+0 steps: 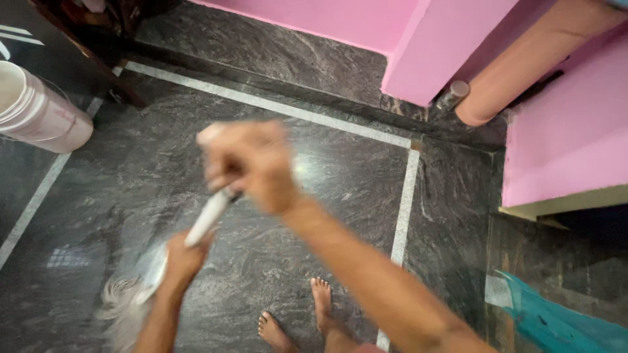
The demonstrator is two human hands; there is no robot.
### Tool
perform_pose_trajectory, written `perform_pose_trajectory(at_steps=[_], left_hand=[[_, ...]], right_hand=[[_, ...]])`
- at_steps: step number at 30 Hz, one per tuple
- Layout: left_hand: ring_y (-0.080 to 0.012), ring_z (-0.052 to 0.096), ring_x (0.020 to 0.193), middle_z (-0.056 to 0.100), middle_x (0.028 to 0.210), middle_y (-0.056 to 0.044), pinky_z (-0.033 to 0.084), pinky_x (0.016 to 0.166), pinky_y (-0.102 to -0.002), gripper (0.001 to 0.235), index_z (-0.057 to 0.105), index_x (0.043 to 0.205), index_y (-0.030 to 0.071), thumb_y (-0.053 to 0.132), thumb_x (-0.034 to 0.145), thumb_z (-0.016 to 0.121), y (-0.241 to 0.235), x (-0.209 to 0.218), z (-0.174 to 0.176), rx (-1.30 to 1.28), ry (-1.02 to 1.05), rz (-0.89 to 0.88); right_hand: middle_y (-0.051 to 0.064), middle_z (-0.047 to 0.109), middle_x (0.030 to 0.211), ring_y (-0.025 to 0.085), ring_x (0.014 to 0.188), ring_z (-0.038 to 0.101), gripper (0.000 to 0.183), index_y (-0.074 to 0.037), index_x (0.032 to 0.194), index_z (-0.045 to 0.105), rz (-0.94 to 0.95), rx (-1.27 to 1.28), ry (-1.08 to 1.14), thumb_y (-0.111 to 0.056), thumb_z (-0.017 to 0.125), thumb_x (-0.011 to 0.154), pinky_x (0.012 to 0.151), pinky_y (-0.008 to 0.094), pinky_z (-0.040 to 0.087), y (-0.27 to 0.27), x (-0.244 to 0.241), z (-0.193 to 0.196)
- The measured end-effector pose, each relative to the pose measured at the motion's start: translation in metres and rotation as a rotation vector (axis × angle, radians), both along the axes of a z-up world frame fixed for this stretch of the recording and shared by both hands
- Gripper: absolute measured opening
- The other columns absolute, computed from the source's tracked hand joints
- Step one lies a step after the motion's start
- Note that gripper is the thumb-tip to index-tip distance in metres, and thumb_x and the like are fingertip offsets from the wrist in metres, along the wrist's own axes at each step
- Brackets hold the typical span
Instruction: The person mops a dark polished floor with a white mop handle and a grey mop head, moving across the room near a white bucket.
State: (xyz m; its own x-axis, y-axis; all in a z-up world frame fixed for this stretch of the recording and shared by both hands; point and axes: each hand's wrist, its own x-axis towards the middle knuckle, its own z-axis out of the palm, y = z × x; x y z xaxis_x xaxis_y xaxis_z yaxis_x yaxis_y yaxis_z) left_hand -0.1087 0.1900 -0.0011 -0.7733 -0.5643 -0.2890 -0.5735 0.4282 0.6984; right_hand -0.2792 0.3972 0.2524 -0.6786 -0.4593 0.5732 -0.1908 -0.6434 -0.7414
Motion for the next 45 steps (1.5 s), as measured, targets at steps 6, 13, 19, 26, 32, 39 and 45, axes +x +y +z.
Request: perform_pose_trajectory(at_steps=[6, 13, 19, 26, 32, 39, 45], left_hand=[[-0.0298, 0.073, 0.078, 0.074, 0.086, -0.016, 0.055, 0.069, -0.040, 0.012, 0.076, 0.094, 0.008, 0.017, 0.085, 0.075, 0.088, -0.157, 0.035, -0.079, 0.514, -0.358], [-0.0383, 0.070, 0.085, 0.073, 0.089, -0.019, 0.053, 0.073, -0.047, 0.023, 0.070, 0.087, 0.006, 0.022, 0.075, 0.081, 0.033, -0.229, -0.020, -0.209, 0.471, -0.390], [-0.0437, 0.067, 0.082, 0.070, 0.083, -0.022, 0.051, 0.071, -0.051, 0.029, 0.070, 0.083, 0.007, 0.035, 0.083, 0.075, 0.062, -0.171, 0.012, -0.206, 0.545, -0.291], [-0.0321, 0.068, 0.067, 0.072, 0.075, -0.015, 0.052, 0.066, -0.044, 0.025, 0.075, 0.087, 0.007, 0.031, 0.078, 0.079, 0.053, 0.001, 0.030, -0.053, 0.253, -0.084], [-0.0252, 0.062, 0.063, 0.067, 0.069, -0.013, 0.049, 0.064, -0.043, 0.027, 0.073, 0.091, 0.005, 0.032, 0.086, 0.079, 0.027, 0.012, 0.045, -0.087, 0.217, 0.016], [-0.0308, 0.067, 0.079, 0.070, 0.086, -0.016, 0.052, 0.073, -0.044, 0.021, 0.072, 0.101, 0.005, 0.023, 0.090, 0.071, -0.022, -0.079, 0.016, -0.215, 0.676, -0.210], [-0.0421, 0.068, 0.099, 0.073, 0.104, -0.021, 0.050, 0.081, -0.050, 0.027, 0.072, 0.110, 0.007, 0.028, 0.107, 0.056, -0.040, -0.101, 0.015, -0.263, 0.524, -0.488]], right_hand=[[0.010, 0.058, 0.062, 0.010, 0.040, 0.048, 0.037, 0.000, 0.074, 0.063, -0.276, 0.051, 0.058, -0.014, 0.056, 0.108, 0.037, 0.029, 0.039, 0.115, -0.008, 0.081], [0.007, 0.058, 0.062, 0.011, 0.051, 0.046, 0.044, -0.002, 0.073, 0.067, -0.497, 0.252, -0.038, -0.021, 0.052, 0.109, 0.046, 0.027, 0.036, 0.069, 0.015, 0.006], [0.004, 0.048, 0.052, 0.012, 0.040, 0.044, 0.039, -0.004, 0.069, 0.063, -0.313, 0.137, -0.113, -0.025, 0.054, 0.101, 0.040, 0.032, 0.045, 0.107, -0.035, 0.041], [0.005, 0.060, 0.057, 0.010, 0.042, 0.057, 0.039, -0.004, 0.070, 0.065, -0.557, 0.402, 0.166, -0.026, 0.054, 0.100, 0.034, 0.024, 0.045, 0.056, 0.031, 0.030], [0.005, 0.051, 0.058, 0.012, 0.046, 0.042, 0.042, 0.001, 0.068, 0.061, -0.136, 0.056, -0.230, -0.018, 0.058, 0.105, 0.047, 0.029, 0.039, 0.022, 0.064, 0.064], [0.006, 0.064, 0.063, 0.009, 0.047, 0.053, 0.035, -0.005, 0.076, 0.068, -0.382, 0.059, 0.009, -0.023, 0.056, 0.103, 0.041, 0.025, 0.040, -0.014, 0.091, 0.051], [0.004, 0.060, 0.059, 0.006, 0.054, 0.051, 0.050, -0.001, 0.072, 0.066, -0.378, 0.260, -0.097, -0.023, 0.055, 0.115, 0.051, 0.024, 0.040, -0.026, 0.132, 0.005]])
